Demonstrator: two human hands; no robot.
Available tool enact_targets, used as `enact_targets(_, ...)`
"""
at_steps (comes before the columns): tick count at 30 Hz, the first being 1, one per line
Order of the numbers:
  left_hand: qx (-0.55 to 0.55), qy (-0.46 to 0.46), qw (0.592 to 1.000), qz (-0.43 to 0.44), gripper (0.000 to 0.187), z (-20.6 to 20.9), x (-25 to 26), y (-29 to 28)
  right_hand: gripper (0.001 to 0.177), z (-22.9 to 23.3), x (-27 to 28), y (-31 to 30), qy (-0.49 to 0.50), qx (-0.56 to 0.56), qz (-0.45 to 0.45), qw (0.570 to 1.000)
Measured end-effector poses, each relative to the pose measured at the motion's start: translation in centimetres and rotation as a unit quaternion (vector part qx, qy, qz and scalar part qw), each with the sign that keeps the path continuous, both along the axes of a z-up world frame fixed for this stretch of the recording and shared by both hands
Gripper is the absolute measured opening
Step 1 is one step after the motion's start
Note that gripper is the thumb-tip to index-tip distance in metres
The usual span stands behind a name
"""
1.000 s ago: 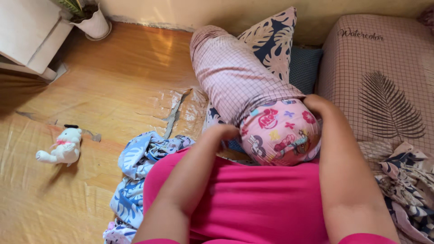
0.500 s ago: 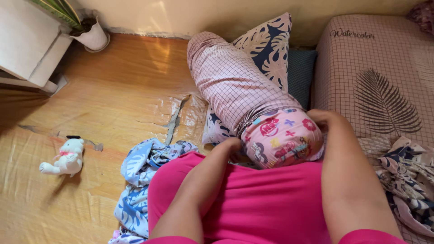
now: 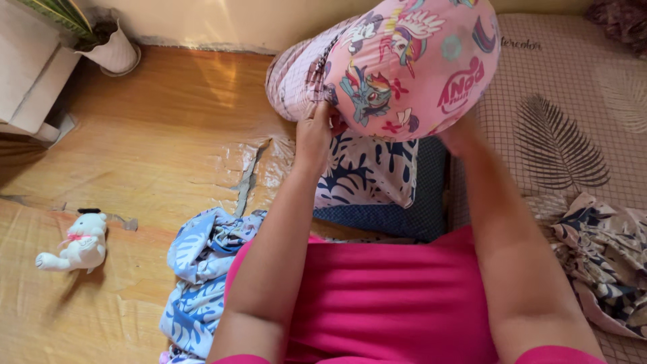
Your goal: The person inserts a cylindrical pillow into a checkered pillowcase, adjusts the fabric, and ties the drawstring to secure the opening. The person then smooths the pillowcase and adjusts the tied end.
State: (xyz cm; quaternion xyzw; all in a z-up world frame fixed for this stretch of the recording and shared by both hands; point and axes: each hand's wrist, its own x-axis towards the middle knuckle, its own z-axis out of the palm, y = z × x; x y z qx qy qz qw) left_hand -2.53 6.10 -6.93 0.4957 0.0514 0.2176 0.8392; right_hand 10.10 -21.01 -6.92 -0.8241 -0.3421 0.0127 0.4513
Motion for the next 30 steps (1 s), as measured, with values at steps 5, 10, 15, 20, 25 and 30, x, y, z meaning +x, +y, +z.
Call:
enact_targets(5,0.23,-0.023,0.971,0.054,0.033,5.2,-2.3,-0.5,0.055,2.0,-2.1,1.8,0.293,0.093,-0.01,0.952)
enact_targets(10,0.291,-0.007,0.956,0.045,0.028,8.3,-4.2,-2.9,0.055,4.5,-4.4,5.3,0.122,0.04,-0.001,0.992)
enact_targets(15,0.404,0.079,0.881,0.232,0.035,10.2,-3.9,-1.2,0.055,8.9,-7.6,3.1,0.174,-0.104,0.026,0.979)
enact_targets(20,0.398,-0.066,0.852,0.333,0.045,13.0,-6.0,0.0,0.05,11.9,-9.8,-0.4,-0.041,-0.098,0.075,0.991)
enact_targets(25,0.577,-0.089,0.777,0.236,0.093,15.1,-7.7,-4.2,0.049,12.6,-11.6,0.5,-0.224,-0.113,0.13,0.959)
enact_targets(30,0.481,0.049,0.866,0.127,0.11,14.9,-5.5,-1.3,0.026,14.1,-12.8,-2.6,-0.135,-0.201,0.067,0.968)
